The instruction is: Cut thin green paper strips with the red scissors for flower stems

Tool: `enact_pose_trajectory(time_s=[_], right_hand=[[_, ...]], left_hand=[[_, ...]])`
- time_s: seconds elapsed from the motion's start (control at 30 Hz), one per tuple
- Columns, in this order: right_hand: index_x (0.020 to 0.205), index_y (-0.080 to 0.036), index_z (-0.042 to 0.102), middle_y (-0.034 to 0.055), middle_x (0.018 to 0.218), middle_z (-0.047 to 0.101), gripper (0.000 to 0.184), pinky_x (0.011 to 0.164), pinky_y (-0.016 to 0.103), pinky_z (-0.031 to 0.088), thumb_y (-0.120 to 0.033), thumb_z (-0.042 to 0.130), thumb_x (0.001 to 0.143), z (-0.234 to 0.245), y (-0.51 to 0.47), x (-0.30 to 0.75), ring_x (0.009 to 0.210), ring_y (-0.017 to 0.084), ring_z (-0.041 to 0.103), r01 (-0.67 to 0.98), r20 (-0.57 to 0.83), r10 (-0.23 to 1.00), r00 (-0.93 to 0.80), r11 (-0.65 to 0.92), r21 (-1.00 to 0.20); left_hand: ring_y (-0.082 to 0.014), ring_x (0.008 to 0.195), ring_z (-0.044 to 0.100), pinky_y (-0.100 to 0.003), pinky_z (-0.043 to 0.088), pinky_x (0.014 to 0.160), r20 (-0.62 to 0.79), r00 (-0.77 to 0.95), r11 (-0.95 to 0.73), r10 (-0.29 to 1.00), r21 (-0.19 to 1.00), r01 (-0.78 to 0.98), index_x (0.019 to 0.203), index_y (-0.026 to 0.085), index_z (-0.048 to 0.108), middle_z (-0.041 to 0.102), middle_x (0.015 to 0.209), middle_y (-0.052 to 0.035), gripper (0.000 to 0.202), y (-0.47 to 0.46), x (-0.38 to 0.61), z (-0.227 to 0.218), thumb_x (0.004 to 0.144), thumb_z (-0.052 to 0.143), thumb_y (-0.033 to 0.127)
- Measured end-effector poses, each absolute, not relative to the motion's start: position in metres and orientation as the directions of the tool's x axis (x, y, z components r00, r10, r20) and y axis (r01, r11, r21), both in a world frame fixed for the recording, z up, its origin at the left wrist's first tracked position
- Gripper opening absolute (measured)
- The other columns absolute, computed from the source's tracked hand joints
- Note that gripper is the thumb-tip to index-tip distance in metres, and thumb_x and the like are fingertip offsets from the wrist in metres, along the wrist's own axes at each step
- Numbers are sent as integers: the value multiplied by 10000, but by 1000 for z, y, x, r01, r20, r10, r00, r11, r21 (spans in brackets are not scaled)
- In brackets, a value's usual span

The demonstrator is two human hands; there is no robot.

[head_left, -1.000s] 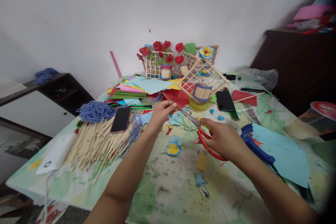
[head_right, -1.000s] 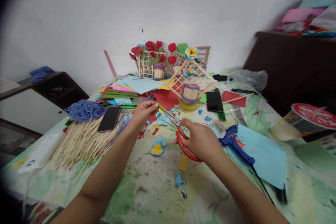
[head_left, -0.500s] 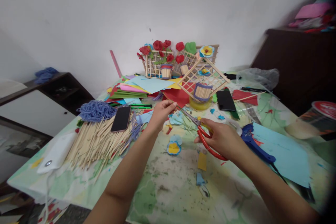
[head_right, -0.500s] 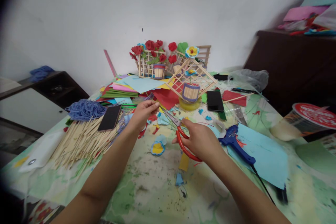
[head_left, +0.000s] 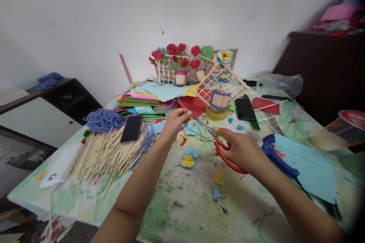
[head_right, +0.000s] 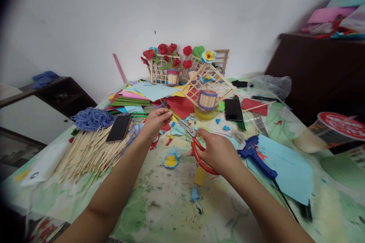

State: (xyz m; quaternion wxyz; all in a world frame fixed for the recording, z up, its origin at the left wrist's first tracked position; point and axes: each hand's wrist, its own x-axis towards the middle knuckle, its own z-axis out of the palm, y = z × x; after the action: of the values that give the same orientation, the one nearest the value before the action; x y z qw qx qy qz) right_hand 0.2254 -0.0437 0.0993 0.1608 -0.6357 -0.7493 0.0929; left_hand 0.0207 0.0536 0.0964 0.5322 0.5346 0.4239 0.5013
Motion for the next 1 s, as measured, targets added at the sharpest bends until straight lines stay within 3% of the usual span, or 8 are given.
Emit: enact_pose_trajectory(time_s=[1.0], right_hand=[[1134, -242, 590, 22, 673, 651, 497, 508, 241, 276, -504, 577, 711, 103, -46, 227, 568, 179, 572, 927, 147, 978, -147, 188, -323]], left_hand=[[-81, 561, 474, -225, 374, 585, 98, 167, -89, 981, 994, -62, 641, 144, 600, 567, 602, -1, 277, 55, 20, 94, 641, 716, 396]])
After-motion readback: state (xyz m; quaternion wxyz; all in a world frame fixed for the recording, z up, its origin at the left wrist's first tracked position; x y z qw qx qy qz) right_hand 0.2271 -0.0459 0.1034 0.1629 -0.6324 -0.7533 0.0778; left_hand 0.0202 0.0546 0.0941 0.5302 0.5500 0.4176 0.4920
